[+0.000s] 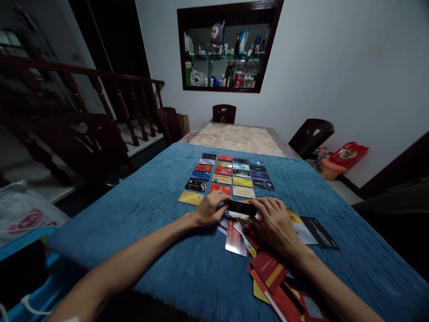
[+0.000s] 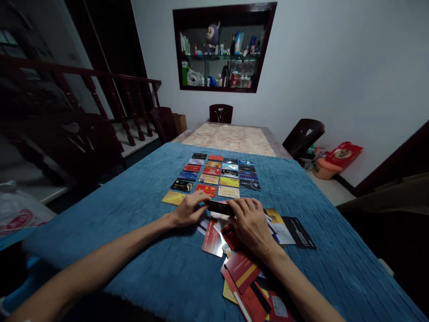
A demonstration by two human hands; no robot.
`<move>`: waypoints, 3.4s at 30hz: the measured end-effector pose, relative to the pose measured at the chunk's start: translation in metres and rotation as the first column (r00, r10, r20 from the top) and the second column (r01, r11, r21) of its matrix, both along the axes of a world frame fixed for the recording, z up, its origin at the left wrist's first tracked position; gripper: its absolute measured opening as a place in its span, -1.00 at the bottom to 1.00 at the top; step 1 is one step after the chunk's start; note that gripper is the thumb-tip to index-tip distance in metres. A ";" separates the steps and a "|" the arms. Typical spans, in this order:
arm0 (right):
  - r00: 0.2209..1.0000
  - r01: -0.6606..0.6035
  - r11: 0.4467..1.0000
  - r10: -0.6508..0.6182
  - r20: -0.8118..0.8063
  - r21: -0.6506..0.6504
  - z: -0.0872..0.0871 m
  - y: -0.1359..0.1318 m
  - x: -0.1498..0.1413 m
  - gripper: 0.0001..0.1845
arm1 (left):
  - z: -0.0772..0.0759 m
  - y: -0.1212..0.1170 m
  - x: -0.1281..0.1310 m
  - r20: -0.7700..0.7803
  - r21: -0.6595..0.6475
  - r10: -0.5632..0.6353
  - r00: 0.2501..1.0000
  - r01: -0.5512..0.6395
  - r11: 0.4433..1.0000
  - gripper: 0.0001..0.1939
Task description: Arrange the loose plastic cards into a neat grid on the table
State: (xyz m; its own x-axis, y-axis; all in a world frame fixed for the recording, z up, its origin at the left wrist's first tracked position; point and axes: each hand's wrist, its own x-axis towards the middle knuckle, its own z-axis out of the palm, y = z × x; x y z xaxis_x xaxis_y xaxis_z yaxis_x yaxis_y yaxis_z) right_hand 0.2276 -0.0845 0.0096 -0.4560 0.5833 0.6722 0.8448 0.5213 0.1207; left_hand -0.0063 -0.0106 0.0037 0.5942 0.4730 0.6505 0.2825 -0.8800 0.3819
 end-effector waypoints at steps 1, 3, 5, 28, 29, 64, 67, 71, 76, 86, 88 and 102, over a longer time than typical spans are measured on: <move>1.000 -0.004 1.000 0.004 -0.002 -0.003 0.000 0.000 -0.001 -0.66 | 0.000 0.000 0.000 -0.004 -0.004 0.001 1.000 -0.001 1.000 -0.83; 1.000 -0.003 1.000 0.003 -0.011 -0.003 0.000 0.000 -0.002 -0.66 | 0.000 0.000 -0.001 -0.005 -0.011 0.001 1.000 -0.002 1.000 -0.83; 1.000 0.009 1.000 -0.009 -0.014 0.014 -0.001 0.000 -0.002 -0.64 | 0.000 0.000 -0.001 0.000 -0.016 0.001 1.000 -0.001 1.000 -0.82; 1.000 0.014 0.984 -0.016 0.012 0.178 0.006 -0.002 -0.001 -0.59 | 0.001 0.000 0.000 0.040 0.066 0.022 0.999 -0.024 0.998 -0.67; 1.000 0.014 0.984 -0.017 0.014 0.179 0.007 -0.001 -0.002 -0.59 | 0.000 0.001 0.000 0.040 0.081 0.021 0.999 -0.024 0.996 -0.67; 0.990 -0.035 0.994 0.020 0.140 0.106 0.041 0.048 -0.007 -0.48 | 0.041 0.033 -0.014 -0.328 0.596 0.328 0.886 -0.075 0.799 -0.54; 0.990 -0.038 0.998 0.030 0.140 0.051 0.051 0.069 -0.013 -0.52 | 0.050 0.048 -0.019 -0.355 0.598 0.377 0.855 -0.102 0.795 -0.52; 0.989 -0.027 1.000 0.027 0.148 0.004 0.062 0.100 -0.023 -0.53 | 0.062 0.069 -0.025 -0.410 0.586 0.453 0.792 -0.152 0.796 -0.50; 0.979 -0.014 0.995 0.033 0.201 -0.094 0.074 0.144 -0.034 -0.53 | 0.075 0.098 -0.034 -0.473 0.588 0.536 0.699 -0.203 0.783 -0.48; 0.968 0.014 0.976 0.041 0.249 -0.217 0.078 0.228 -0.053 -0.55 | 0.085 0.163 -0.047 -0.556 0.504 0.557 0.617 -0.282 0.816 -0.52; 0.965 0.039 0.971 0.024 0.261 -0.235 0.078 0.242 -0.057 -0.56 | 0.085 0.178 -0.048 -0.570 0.467 0.542 0.617 -0.300 0.832 -0.52; 0.967 0.134 0.909 -0.033 0.255 -0.394 0.055 0.320 -0.071 -0.53 | 0.059 0.267 -0.055 -0.584 0.158 0.410 0.701 -0.397 0.904 -0.64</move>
State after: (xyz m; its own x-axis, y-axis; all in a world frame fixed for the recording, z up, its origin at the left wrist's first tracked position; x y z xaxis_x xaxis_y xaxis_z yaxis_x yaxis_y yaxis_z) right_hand 0.1565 0.2353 0.0648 -0.5094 0.8241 0.2478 0.8601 0.4967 0.1164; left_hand -0.0613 0.2562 0.0631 0.6138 0.7501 0.2461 0.7739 -0.6334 0.0002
